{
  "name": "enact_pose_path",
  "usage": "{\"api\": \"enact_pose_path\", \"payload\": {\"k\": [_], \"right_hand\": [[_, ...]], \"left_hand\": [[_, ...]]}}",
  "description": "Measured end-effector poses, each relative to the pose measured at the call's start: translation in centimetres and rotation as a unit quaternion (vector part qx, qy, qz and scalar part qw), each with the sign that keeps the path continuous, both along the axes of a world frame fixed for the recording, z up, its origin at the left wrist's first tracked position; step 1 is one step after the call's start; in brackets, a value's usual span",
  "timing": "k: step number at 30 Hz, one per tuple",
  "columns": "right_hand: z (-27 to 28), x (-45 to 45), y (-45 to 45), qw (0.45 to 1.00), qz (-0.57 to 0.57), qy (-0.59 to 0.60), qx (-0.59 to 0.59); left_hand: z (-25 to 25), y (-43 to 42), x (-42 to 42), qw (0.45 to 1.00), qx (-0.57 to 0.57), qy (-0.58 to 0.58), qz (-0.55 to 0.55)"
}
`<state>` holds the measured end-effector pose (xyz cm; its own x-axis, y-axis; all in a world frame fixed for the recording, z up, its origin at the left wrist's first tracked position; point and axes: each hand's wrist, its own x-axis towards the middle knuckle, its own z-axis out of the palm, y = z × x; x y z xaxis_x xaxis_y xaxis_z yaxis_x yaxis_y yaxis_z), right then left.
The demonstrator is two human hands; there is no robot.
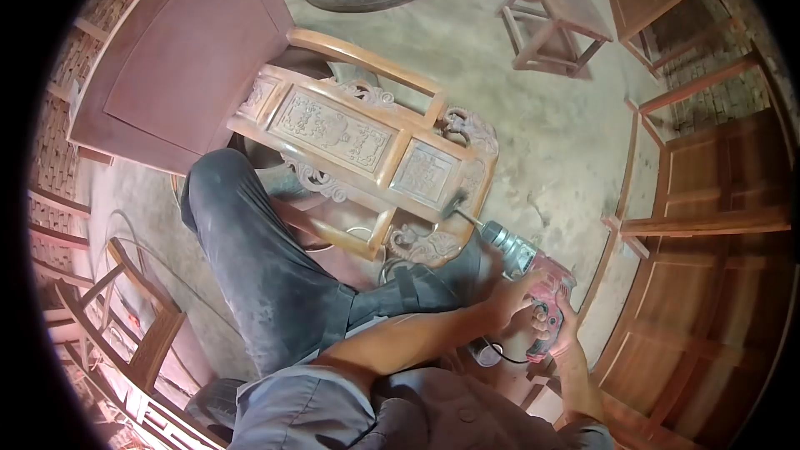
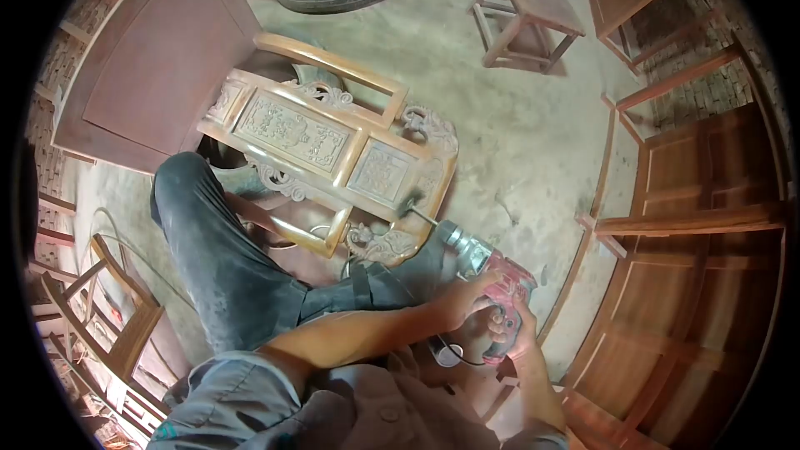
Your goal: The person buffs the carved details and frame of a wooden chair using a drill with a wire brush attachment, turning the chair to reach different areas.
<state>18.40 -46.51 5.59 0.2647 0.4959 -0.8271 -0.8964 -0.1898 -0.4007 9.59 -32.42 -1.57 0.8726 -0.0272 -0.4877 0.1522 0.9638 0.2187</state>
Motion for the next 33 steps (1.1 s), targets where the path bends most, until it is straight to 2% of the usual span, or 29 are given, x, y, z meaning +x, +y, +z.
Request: {"api": "enact_pose_path", "payload": {"k": [3,5,7,10,13,14,16,18,19,21,24,27,33], "right_hand": [[-1.1,-0.2,-0.1,0.999,-0.045,-0.008,0.026],[-0.1,-0.2,-0.3,1.000,-0.023,-0.003,0.010],[1.2,-0.4,-0.4,1.000,-0.003,0.009,0.007],[1.5,-1.0,-1.5,0.999,0.000,0.027,0.027],[1.0,-2.1,-2.8,0.998,-0.040,0.040,0.037],[0.9,-2.3,-3.4,0.997,-0.050,0.047,0.034],[1.3,-2.8,-4.0,0.997,-0.055,0.046,0.028],[2.4,-3.8,-4.1,0.998,-0.050,0.031,0.024],[2.6,-4.1,-4.5,0.999,-0.036,0.029,0.018],[2.8,-4.5,-5.4,1.000,-0.003,0.024,0.008],[2.3,-5.4,-5.9,1.000,-0.004,0.007,0.018],[1.2,-5.9,-6.7,0.997,-0.065,0.028,0.030],[2.3,-7.3,-6.1,0.999,-0.027,0.031,0.017]], "left_hand": [[-0.6,1.6,0.2,0.995,0.042,-0.083,-0.040],[-1.6,-0.1,-0.4,0.977,0.161,-0.142,0.021],[-2.0,-1.9,-0.9,0.977,0.171,-0.122,0.043],[-2.2,-3.4,-0.6,0.996,0.088,-0.026,-0.004],[-1.1,-1.6,-2.1,0.979,0.184,-0.022,-0.081],[2.1,0.7,-3.1,0.960,0.257,-0.027,-0.107],[1.1,1.7,-4.8,0.884,0.404,-0.096,-0.215],[-0.8,2.0,-7.9,0.748,0.559,-0.175,-0.311],[0.6,2.8,-10.4,0.674,0.638,-0.190,-0.320],[3.8,5.8,-12.7,0.551,0.697,-0.171,-0.426],[3.8,7.0,-14.3,0.504,0.728,-0.175,-0.431],[5.6,9.7,-16.0,0.476,0.783,-0.145,-0.372],[6.1,14.1,-19.4,0.505,0.772,-0.039,-0.384]]}}
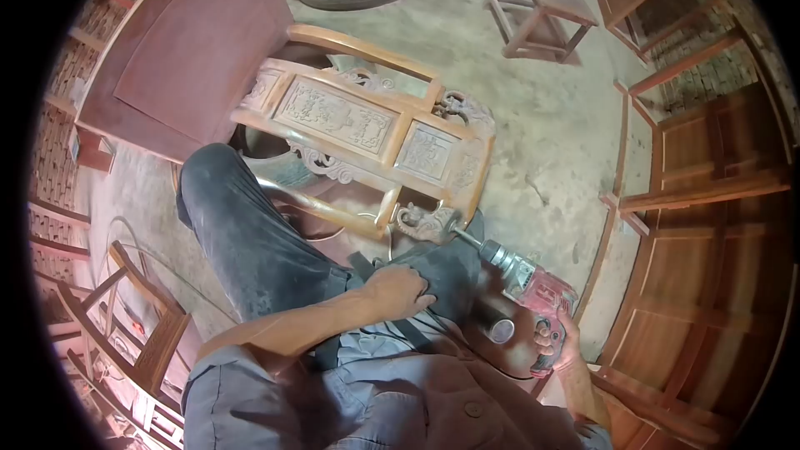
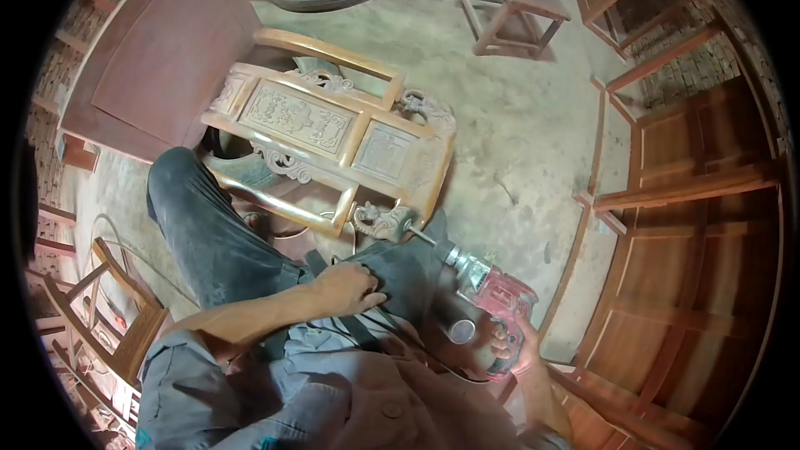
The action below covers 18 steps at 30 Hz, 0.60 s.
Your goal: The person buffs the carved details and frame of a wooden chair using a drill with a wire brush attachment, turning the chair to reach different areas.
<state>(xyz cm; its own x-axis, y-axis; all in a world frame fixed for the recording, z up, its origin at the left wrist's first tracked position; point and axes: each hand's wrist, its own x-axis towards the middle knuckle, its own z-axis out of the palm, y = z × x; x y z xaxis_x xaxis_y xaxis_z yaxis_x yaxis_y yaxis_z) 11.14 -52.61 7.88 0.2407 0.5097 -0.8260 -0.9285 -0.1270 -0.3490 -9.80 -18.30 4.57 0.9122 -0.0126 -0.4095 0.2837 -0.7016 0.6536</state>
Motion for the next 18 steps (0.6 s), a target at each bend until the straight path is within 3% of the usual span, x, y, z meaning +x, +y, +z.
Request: {"api": "enact_pose_path", "payload": {"k": [7,18], "right_hand": [[-0.7,-0.2,3.4,0.999,-0.009,-0.045,0.002],[0.2,-0.7,2.8,0.999,0.019,-0.028,-0.034]], "left_hand": [[0.1,0.3,-1.9,0.997,0.033,0.009,0.075],[0.7,0.2,-1.6,0.996,0.037,0.068,0.054]]}}
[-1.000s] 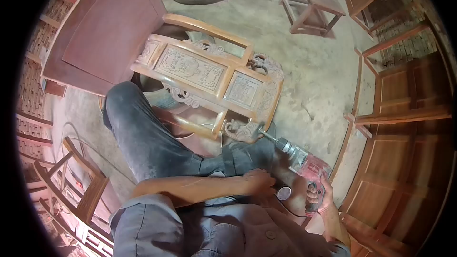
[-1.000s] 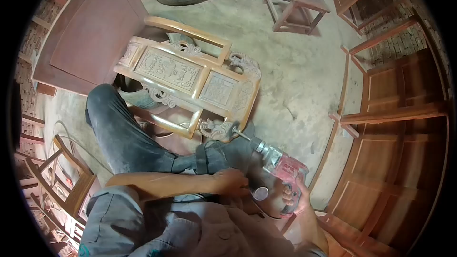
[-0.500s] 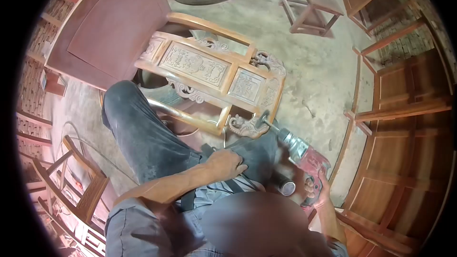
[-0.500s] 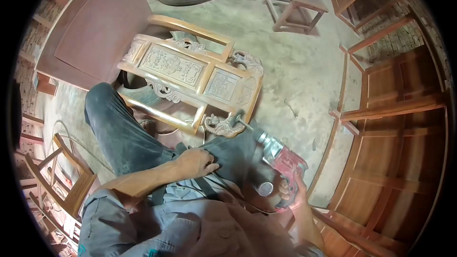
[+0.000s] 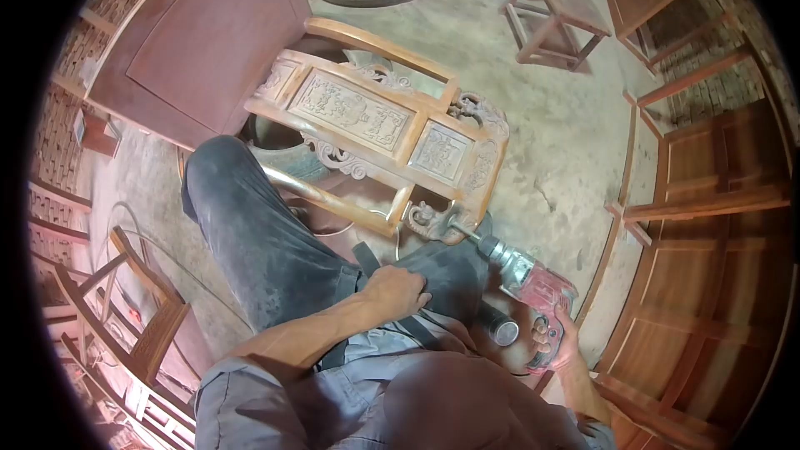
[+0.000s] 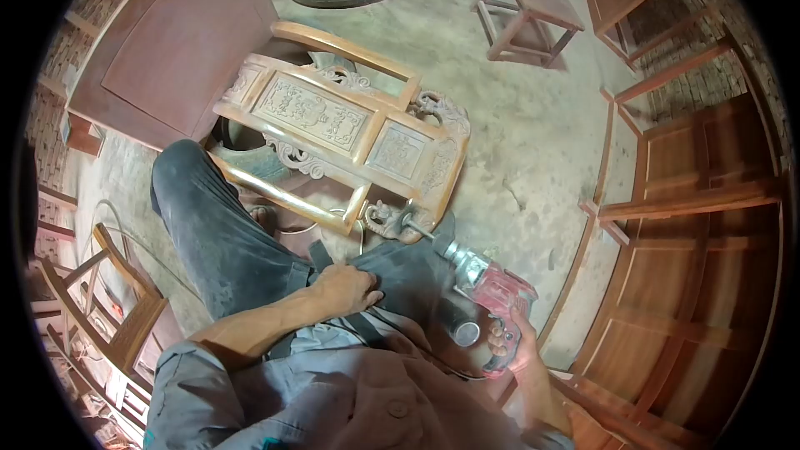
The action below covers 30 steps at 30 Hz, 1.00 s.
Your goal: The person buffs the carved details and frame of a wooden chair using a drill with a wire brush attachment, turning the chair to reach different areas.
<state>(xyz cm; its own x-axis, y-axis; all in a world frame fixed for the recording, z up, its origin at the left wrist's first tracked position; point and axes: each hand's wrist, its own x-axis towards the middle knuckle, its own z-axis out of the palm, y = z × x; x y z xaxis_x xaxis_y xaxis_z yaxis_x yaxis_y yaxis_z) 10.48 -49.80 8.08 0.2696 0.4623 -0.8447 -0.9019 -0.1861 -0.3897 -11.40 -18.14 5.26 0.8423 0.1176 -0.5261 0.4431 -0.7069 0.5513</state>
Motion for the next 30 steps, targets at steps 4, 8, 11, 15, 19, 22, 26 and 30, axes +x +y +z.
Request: {"api": "enact_pose_path", "payload": {"k": [4,8,11,15,19,22,26,30], "right_hand": [[-0.8,0.2,-1.6,0.999,-0.026,0.025,0.030],[-0.4,0.1,-2.6,0.999,-0.011,0.023,0.031],[-0.7,0.4,-2.4,1.000,-0.010,0.023,0.013],[-0.8,0.7,-1.9,0.999,-0.005,0.031,0.004],[-0.4,0.8,-3.2,0.999,-0.021,0.047,0.015],[-0.2,0.7,-3.3,0.999,-0.029,0.041,0.018],[-1.3,-0.2,-0.8,0.999,-0.017,0.025,0.024],[-1.8,-0.4,1.5,0.999,-0.014,0.005,0.038]], "left_hand": [[-0.6,-0.2,0.1,1.000,-0.004,0.007,-0.002],[-0.2,-0.3,0.3,1.000,-0.007,0.005,-0.016],[-0.8,-0.7,0.2,1.000,-0.006,-0.006,-0.021],[-1.2,-0.8,-0.1,1.000,-0.016,-0.017,-0.011],[-1.0,-0.5,-0.1,1.000,-0.028,-0.007,-0.004],[-0.6,-0.6,0.3,0.999,-0.031,-0.006,-0.008],[-1.1,-0.8,0.0,0.999,-0.030,-0.020,-0.015],[-1.1,-0.4,-0.2,0.999,-0.028,-0.019,-0.004]]}}
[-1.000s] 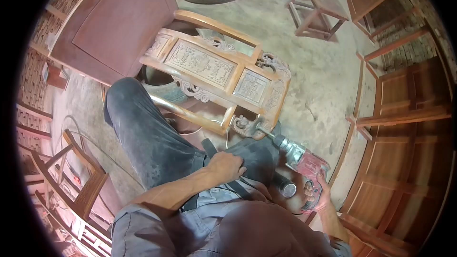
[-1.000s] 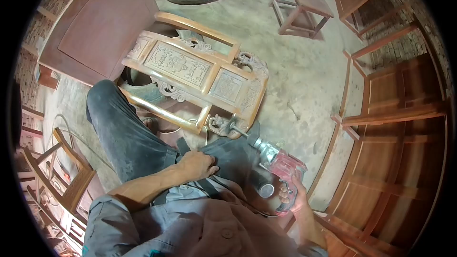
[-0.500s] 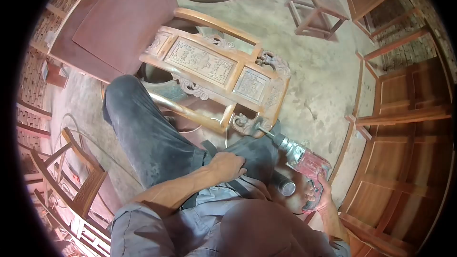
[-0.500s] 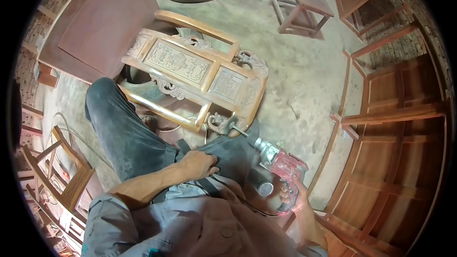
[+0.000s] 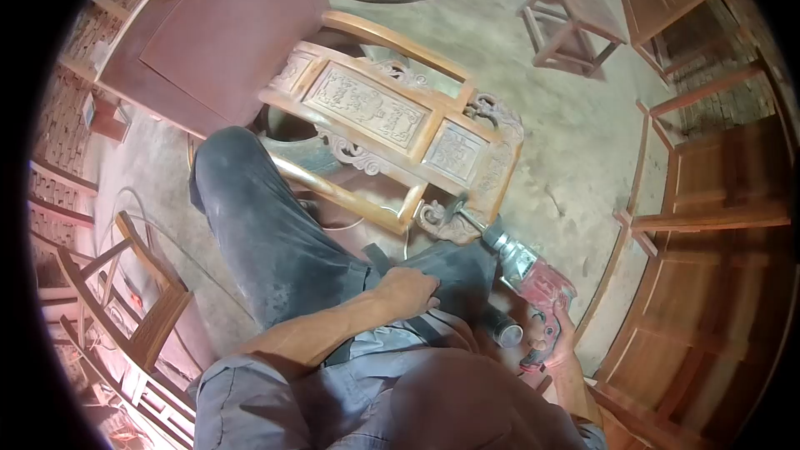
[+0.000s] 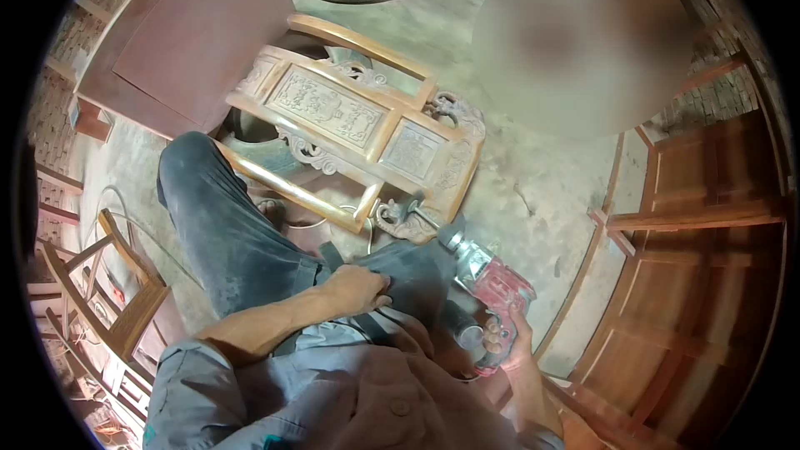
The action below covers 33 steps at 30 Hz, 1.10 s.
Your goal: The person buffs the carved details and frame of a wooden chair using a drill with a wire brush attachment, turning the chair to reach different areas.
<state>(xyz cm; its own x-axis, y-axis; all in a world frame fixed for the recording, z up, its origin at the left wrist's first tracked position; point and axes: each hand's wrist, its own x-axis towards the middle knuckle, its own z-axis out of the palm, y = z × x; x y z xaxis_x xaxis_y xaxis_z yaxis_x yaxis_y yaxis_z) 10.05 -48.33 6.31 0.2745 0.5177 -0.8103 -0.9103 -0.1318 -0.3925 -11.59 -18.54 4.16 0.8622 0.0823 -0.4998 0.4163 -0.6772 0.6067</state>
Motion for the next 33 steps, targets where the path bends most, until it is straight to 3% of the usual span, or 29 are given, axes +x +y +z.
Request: {"api": "enact_pose_path", "payload": {"k": [12,19,20,26,33], "right_hand": [[0.5,-1.6,1.1,0.999,0.012,0.008,-0.033],[-1.1,-1.3,2.8,0.999,-0.012,-0.011,0.029],[-2.1,-0.7,2.7,0.999,-0.017,0.027,0.036],[-1.0,-1.3,3.8,0.998,0.058,0.000,0.014],[-2.9,0.0,3.4,0.997,0.029,0.050,0.060]], "left_hand": [[-0.4,-0.3,0.0,1.000,-0.005,0.014,-0.009],[-0.2,0.0,0.2,0.999,-0.010,0.036,-0.016],[-0.2,-0.1,0.2,0.999,-0.006,0.033,-0.014],[0.0,-0.1,0.4,0.999,-0.006,0.042,0.001],[0.1,0.0,0.3,0.999,-0.004,0.043,-0.006]]}}
